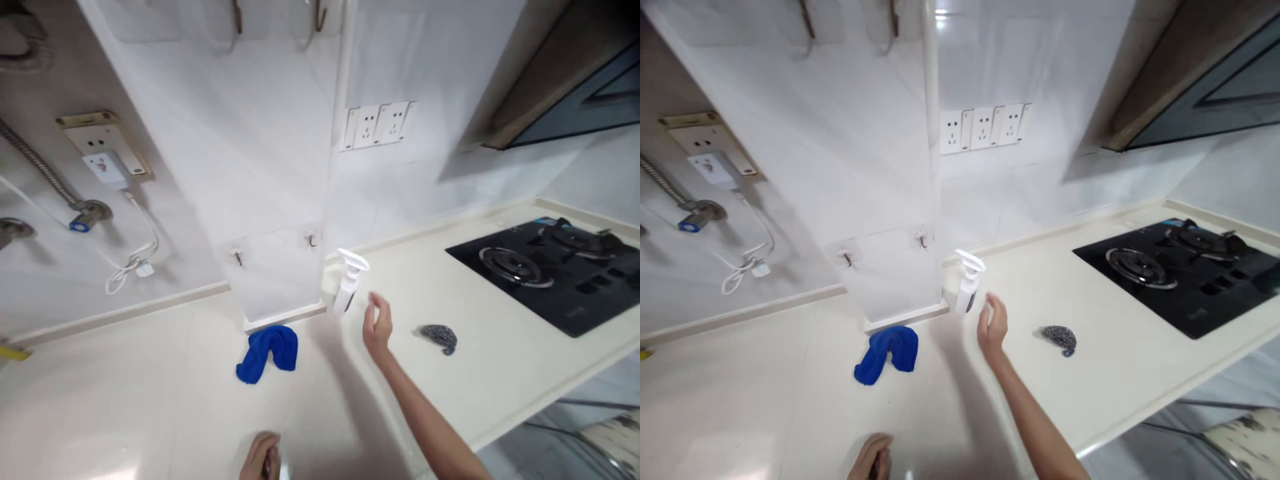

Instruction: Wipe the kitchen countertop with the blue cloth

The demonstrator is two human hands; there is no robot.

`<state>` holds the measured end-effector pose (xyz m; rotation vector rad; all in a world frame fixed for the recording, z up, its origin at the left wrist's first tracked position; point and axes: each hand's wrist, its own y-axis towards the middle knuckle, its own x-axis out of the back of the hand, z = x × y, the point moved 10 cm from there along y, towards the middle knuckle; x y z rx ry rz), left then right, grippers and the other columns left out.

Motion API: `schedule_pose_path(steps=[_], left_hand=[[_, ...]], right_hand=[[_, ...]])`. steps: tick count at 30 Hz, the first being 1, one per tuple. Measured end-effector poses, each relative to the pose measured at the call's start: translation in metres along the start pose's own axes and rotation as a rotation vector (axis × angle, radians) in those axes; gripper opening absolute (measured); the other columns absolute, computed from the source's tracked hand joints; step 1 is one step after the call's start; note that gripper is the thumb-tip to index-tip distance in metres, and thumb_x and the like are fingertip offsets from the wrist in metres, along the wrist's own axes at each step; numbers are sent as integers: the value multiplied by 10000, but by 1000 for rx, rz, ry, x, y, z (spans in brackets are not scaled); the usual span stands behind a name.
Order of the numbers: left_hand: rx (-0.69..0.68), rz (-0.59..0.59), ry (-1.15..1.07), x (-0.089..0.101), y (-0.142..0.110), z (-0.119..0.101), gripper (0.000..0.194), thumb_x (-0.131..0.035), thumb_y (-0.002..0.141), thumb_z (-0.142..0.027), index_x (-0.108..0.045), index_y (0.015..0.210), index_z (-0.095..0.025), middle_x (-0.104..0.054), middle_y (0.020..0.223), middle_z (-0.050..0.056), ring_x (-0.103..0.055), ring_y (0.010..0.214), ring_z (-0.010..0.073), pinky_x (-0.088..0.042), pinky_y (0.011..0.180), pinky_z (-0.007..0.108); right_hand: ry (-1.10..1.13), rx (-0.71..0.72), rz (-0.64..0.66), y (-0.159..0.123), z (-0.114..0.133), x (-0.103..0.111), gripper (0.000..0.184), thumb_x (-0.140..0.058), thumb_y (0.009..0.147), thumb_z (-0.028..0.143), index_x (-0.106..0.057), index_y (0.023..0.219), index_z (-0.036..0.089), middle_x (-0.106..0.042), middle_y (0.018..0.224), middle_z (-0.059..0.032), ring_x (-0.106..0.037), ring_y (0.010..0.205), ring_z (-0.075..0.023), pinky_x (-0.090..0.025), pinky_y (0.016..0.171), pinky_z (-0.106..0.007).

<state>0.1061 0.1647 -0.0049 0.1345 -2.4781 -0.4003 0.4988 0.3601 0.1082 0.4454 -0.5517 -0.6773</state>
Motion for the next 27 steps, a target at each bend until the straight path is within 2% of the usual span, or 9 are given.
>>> schedule_pose_path(steps=[1, 3, 5, 9, 12, 16, 20, 24, 27], left_hand=[[7, 8, 4, 1, 1, -4, 280, -514, 947, -365, -744, 967, -206, -728, 1005, 106, -708, 931, 189, -597, 829, 270], [15, 32, 2, 2, 4, -12, 265, -503, 950, -333, -735, 969, -205, -724, 1001, 102, -702, 943, 189, -595, 848, 285], [11, 42, -11, 2, 6, -20, 256, -489, 952, -300, -723, 970, -200, -718, 988, 99, -695, 942, 188, -592, 849, 294], [3, 48, -45, 2, 6, -27, 246, -458, 959, -251, -696, 986, -191, -700, 981, 95, -677, 944, 181, -577, 843, 297], [1, 72, -86, 0, 2, -27, 255, -424, 965, -224, -675, 979, -185, -688, 962, 95, -662, 923, 178, -566, 836, 303], [22, 84, -127, 1, -3, -25, 262, -404, 944, -181, -666, 961, -176, -678, 931, 99, -650, 889, 181, -552, 816, 316], [59, 86, -188, 2, -12, -22, 271, -407, 931, -182, -677, 952, -174, -681, 907, 88, -644, 818, 165, -536, 773, 307], [165, 115, -295, 1, -26, -13, 272, -423, 952, -257, -682, 976, -177, -698, 881, 72, -648, 765, 149, -523, 738, 287], [282, 146, -438, 5, -41, -4, 320, -406, 986, -350, -657, 1072, -170, -712, 835, 68, -655, 741, 144, -515, 671, 256]], right_hand=[[-2, 45, 63, -27, 11, -9, 456, -283, 1006, 366, -560, 1306, 161, -645, 1195, -158, -594, 1150, -260, -476, 1029, -508], [46, 262, 409, -85, 55, -58, 435, -357, 991, 352, -549, 1346, 192, -632, 1244, -152, -586, 1177, -255, -501, 1018, -474], [39, 418, 663, -134, 99, -107, 481, -406, 977, 343, -490, 1431, 211, -550, 1389, -156, -498, 1302, -271, -430, 1099, -505], [-153, 447, 916, -176, 146, -189, 549, -516, 930, 425, -466, 1460, 291, -377, 1559, -130, -294, 1430, -384, -280, 1113, -678], [-328, 397, 989, -190, 152, -217, 512, -574, 885, 434, -543, 1377, 297, -327, 1596, -110, -295, 1395, -416, -315, 1048, -680], [-399, 420, 918, -213, 142, -192, 469, -551, 890, 440, -585, 1335, 294, -400, 1534, -129, -419, 1241, -395, -416, 944, -583], [-367, 534, 811, -235, 105, -121, 472, -522, 907, 451, -584, 1357, 322, -466, 1462, -120, -483, 1140, -335, -466, 917, -517], [-595, 424, 622, -202, 33, -45, 473, -433, 945, 477, -644, 1301, 247, -527, 1341, -172, -547, 1043, -315, -505, 886, -488], [-782, 291, 485, -172, -2, -8, 539, -392, 937, 518, -635, 1310, 215, -551, 1267, -202, -576, 967, -337, -527, 790, -513]])
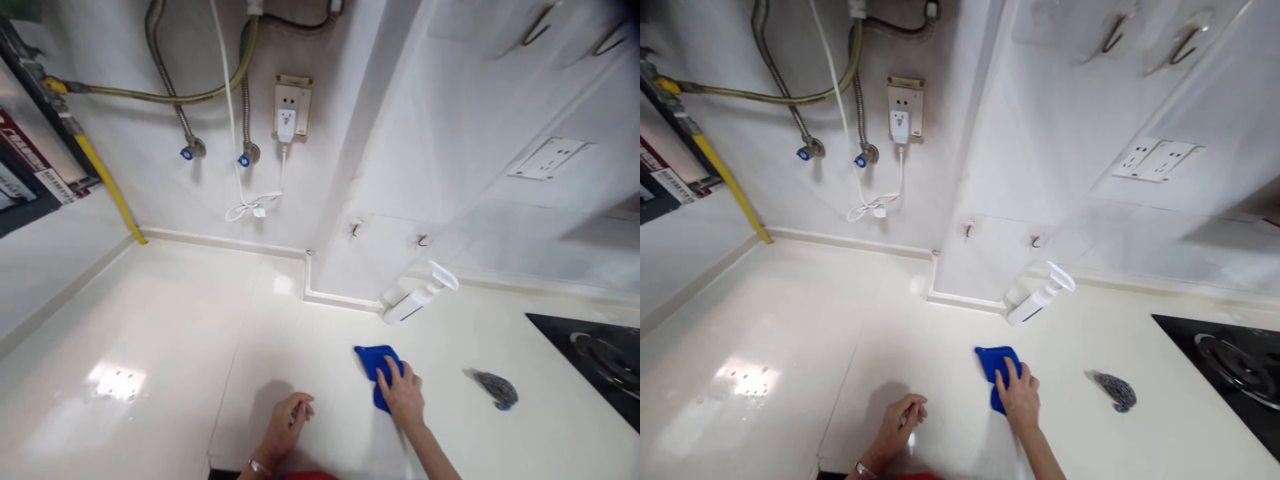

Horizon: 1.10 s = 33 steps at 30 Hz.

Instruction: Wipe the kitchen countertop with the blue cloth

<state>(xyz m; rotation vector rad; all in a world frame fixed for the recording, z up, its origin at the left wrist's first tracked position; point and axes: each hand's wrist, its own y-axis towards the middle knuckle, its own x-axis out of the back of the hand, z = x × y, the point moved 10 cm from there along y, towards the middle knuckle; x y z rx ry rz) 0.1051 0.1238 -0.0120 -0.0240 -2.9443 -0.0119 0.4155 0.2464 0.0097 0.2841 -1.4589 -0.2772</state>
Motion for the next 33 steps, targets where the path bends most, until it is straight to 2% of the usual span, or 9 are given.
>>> schedule_pose_path(steps=[2, 4, 7, 10, 15, 18, 22, 28, 33], left_hand=[[46, 11, -67, 9, -11, 1, 343, -410, 993, -390, -645, 1109, -169, -716, 812, 65, -654, 718, 140, -506, 631, 238], [42, -6, -84, 24, -21, -6, 339, -414, 995, -394, -654, 1084, -171, -715, 793, 61, -647, 684, 130, -490, 592, 219], [-39, -77, -51, 59, -36, -27, 321, -404, 998, -347, -669, 1053, -174, -719, 796, 58, -641, 640, 114, -473, 552, 200], [-174, -181, 42, 99, -51, -54, 282, -411, 990, -261, -676, 1047, -182, -728, 799, 52, -655, 638, 111, -527, 657, 225], [-442, -337, 216, 155, -83, -101, 274, -467, 899, -95, -667, 1041, -217, -735, 741, 24, -695, 674, 152, -537, 729, 271], [-553, -372, 234, 178, -101, -120, 355, -493, 816, -21, -630, 1057, -242, -743, 754, -7, -700, 676, 162, -536, 745, 292], [-591, -495, 228, 208, -116, -125, 436, -496, 745, 23, -597, 1051, -270, -737, 734, -54, -680, 607, 139, -507, 658, 270], [-609, -585, 133, 230, -119, -101, 445, -497, 745, 16, -602, 1073, -265, -733, 719, -58, -670, 574, 110, -499, 591, 228], [-534, -499, 314, 224, -109, -90, 399, -483, 767, -36, -653, 1069, -235, -752, 781, -9, -689, 629, 141, -512, 605, 260]], right_hand=[[-58, -68, -23, -2, -6, 5, 563, -387, 928, 514, -630, 1315, 185, -559, 1235, -224, -582, 948, -357, -531, 732, -519], [-67, -12, -12, -12, 25, 6, 553, -397, 924, 489, -637, 1306, 169, -557, 1248, -242, -579, 962, -369, -533, 704, -509], [-3, 220, 73, -45, 116, 3, 509, -416, 926, 444, -657, 1289, 181, -554, 1312, -240, -569, 995, -362, -540, 738, -496], [105, 434, 185, -85, 221, 0, 480, -468, 906, 398, -630, 1334, 253, -559, 1365, -195, -567, 1036, -351, -535, 830, -514], [252, 893, 507, -147, 385, -12, 538, -636, 841, 427, -565, 1373, 406, -506, 1497, -93, -529, 1218, -396, -494, 935, -553], [335, 1189, 634, -180, 462, 1, 512, -585, 898, 500, -490, 1402, 489, -471, 1537, -12, -484, 1298, -384, -475, 974, -551], [418, 1492, 665, -210, 547, 31, 502, -456, 967, 527, -402, 1460, 454, -347, 1609, 15, -422, 1332, -334, -458, 1020, -531], [411, 1562, 639, -205, 654, 28, 476, -386, 994, 534, -398, 1460, 439, -300, 1607, 12, -370, 1305, -313, -445, 1020, -547], [405, 1403, 552, -144, 682, -7, 498, -437, 977, 547, -410, 1464, 451, -284, 1615, 7, -376, 1259, -318, -457, 989, -503]])
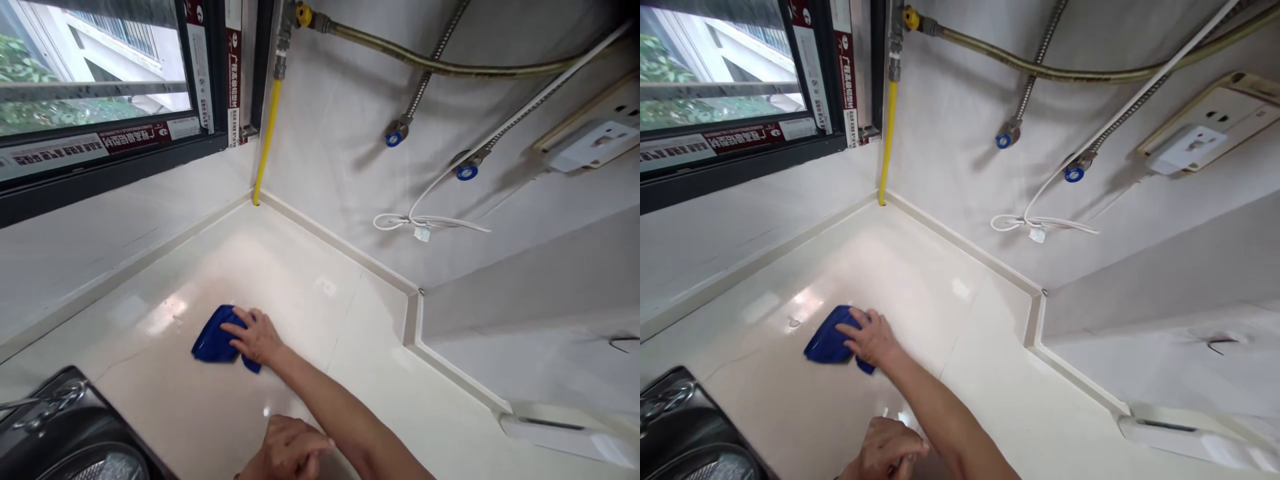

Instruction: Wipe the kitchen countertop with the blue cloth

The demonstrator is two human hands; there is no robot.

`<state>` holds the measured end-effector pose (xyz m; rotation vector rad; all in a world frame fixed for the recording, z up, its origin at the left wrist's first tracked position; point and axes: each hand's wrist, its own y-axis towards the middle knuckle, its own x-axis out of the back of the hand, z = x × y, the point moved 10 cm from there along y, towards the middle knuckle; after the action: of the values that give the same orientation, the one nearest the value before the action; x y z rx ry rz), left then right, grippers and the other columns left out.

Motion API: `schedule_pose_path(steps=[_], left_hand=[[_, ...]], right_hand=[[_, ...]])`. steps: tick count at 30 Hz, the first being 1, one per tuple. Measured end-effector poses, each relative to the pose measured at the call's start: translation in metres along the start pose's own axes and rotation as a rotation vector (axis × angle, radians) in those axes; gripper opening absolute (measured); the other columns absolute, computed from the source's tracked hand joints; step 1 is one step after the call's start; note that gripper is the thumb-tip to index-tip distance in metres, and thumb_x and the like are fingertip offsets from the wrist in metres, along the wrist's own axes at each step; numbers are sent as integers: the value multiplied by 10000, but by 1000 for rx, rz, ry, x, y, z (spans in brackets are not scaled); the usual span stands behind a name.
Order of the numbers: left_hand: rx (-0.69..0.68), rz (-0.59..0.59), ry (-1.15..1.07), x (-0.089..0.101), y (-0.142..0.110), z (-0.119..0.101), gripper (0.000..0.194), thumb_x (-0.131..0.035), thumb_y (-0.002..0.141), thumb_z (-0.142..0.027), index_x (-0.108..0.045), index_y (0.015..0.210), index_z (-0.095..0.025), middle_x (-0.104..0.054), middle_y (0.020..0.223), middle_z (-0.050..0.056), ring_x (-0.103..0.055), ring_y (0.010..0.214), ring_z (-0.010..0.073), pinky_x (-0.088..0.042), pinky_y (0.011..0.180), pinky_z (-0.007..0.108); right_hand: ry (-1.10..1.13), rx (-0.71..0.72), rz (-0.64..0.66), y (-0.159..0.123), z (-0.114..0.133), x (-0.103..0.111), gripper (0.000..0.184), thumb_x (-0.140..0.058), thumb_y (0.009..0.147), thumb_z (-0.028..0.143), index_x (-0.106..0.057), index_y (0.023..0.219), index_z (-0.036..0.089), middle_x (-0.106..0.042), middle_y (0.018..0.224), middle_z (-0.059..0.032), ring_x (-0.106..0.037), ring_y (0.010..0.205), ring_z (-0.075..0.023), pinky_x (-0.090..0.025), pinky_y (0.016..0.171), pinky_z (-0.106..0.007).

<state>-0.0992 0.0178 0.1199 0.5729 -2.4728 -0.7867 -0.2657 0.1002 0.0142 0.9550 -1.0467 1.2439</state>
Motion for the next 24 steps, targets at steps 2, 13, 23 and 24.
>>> schedule_pose_path(steps=[2, 13, 23, 24], left_hand=[[-3, 55, 78, -5, 2, -4, 373, -483, 778, -49, -668, 1047, -227, -755, 806, 9, -689, 638, 149, -505, 603, 272], [79, 125, 148, -58, -6, -17, 419, -448, 848, -31, -555, 1186, -256, -726, 842, -29, -694, 726, 115, -528, 615, 220], [-36, 404, 264, -167, 1, -8, 529, -450, 971, -226, -338, 1485, -173, -539, 1438, 162, -479, 1374, 227, -511, 1075, 430], [-25, 423, 321, -180, -3, -1, 537, -446, 980, -251, -336, 1497, -160, -509, 1465, 182, -451, 1398, 253, -501, 1082, 464]], right_hand=[[-24, -129, -65, -8, -47, 13, 503, -476, 970, 520, -427, 1464, 440, -315, 1599, -24, -391, 1238, -317, -461, 981, -502], [-209, -707, -263, -213, -199, 55, 458, -427, 992, 390, -511, 1440, 356, -410, 1534, -95, -461, 1171, -331, -510, 910, -516], [-25, -551, -475, -376, -95, 27, 647, -519, 915, 223, -357, 1539, 269, -398, 1571, -113, -378, 1416, -330, -434, 1102, -556], [45, -546, -494, -391, -89, 26, 644, -508, 925, 230, -340, 1546, 257, -354, 1598, -115, -357, 1445, -313, -431, 1124, -536]])
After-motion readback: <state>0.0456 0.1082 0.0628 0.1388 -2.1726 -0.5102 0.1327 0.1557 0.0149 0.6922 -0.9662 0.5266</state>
